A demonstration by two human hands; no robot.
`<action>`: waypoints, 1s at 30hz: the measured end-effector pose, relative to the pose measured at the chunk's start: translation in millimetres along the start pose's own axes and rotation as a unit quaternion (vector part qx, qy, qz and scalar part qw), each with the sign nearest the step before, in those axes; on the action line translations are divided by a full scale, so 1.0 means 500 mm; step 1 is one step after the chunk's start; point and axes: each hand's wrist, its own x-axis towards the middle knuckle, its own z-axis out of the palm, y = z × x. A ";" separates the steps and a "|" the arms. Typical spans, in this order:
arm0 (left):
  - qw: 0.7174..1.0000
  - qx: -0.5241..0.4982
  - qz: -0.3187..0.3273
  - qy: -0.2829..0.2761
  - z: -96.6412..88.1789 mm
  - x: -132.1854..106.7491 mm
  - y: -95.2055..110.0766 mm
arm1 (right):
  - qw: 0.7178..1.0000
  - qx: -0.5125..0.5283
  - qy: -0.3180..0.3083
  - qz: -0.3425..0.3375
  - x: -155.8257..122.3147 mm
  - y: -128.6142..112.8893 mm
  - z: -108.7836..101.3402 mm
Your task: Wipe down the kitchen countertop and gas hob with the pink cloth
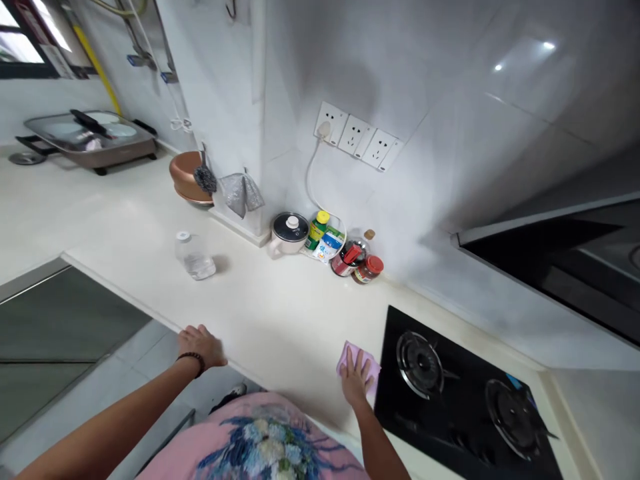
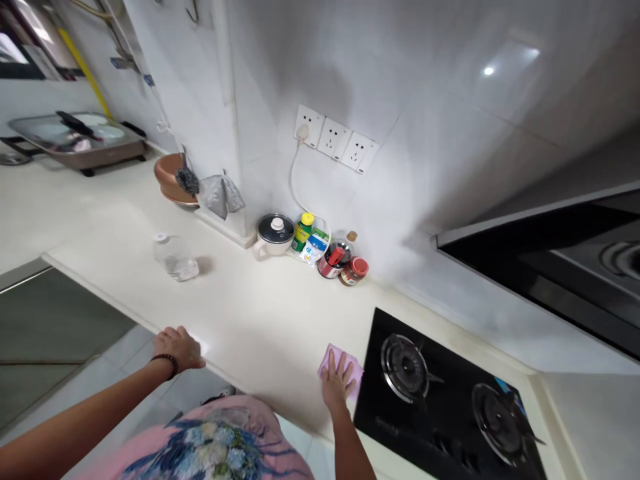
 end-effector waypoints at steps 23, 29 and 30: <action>1.000 -0.016 0.002 -0.004 -0.049 -0.025 0.011 | 0.998 -0.036 0.014 -0.055 0.099 -0.115 0.001; 1.000 0.000 -0.005 -0.003 -0.053 -0.027 0.010 | 0.999 0.033 0.014 -0.013 0.330 -0.212 -0.082; 1.000 0.003 -0.004 -0.004 -0.054 -0.028 0.010 | 0.999 0.043 0.012 0.001 0.364 -0.222 -0.092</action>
